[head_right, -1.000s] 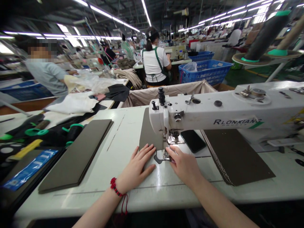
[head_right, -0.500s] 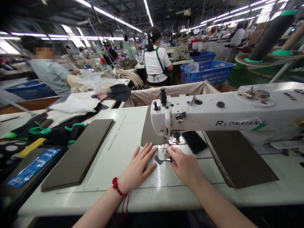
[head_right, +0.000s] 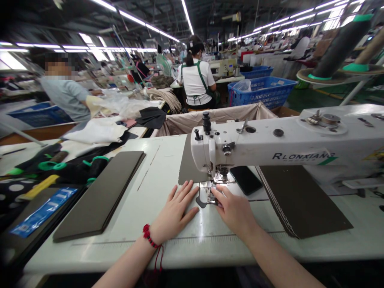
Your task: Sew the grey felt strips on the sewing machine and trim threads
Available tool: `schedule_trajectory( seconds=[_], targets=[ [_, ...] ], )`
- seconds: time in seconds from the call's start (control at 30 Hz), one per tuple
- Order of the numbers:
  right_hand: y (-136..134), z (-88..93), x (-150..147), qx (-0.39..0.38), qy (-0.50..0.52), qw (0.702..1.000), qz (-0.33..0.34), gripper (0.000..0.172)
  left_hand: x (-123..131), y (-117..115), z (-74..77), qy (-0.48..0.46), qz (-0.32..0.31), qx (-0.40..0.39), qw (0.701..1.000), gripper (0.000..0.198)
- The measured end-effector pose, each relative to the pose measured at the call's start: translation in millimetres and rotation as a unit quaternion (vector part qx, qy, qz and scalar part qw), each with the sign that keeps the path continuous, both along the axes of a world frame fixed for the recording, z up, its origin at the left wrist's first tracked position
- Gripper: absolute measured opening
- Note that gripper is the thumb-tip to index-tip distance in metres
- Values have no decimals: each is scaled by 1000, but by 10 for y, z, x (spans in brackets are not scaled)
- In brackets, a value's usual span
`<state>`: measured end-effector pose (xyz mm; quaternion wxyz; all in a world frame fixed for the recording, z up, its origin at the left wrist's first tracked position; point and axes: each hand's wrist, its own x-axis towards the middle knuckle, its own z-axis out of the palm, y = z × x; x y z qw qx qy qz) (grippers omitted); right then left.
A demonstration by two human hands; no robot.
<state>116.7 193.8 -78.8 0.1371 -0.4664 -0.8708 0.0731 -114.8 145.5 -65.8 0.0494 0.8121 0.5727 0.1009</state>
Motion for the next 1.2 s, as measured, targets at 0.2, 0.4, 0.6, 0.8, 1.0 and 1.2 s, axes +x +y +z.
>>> schedule_trajectory(
  seconds=[0.2,0.4,0.6,0.8,1.0,1.2],
  targets=[
    [-5,1,1,0,7,1000,-1,51,-1,-3,5,-2,-2,3,1000,58],
    [-3,-4,-4,0,6,1000,-2,50,-5,-7,-8,-6,-2,6,1000,58],
    [-13,-1,3,-3,6,1000,-3,50,-10,-7,-21,-6,-2,8,1000,58],
    [-18,-3,-4,-1,9,1000,-5,49,-8,-12,-37,-5,-1,19,1000,57],
    [-25,16,-14,-5,8,1000,-8,48,-7,-15,-48,-8,-3,29,1000,56],
    [-66,76,-31,-8,6,1000,-15,50,-11,-27,-118,-20,17,59,998,65]
  ],
)
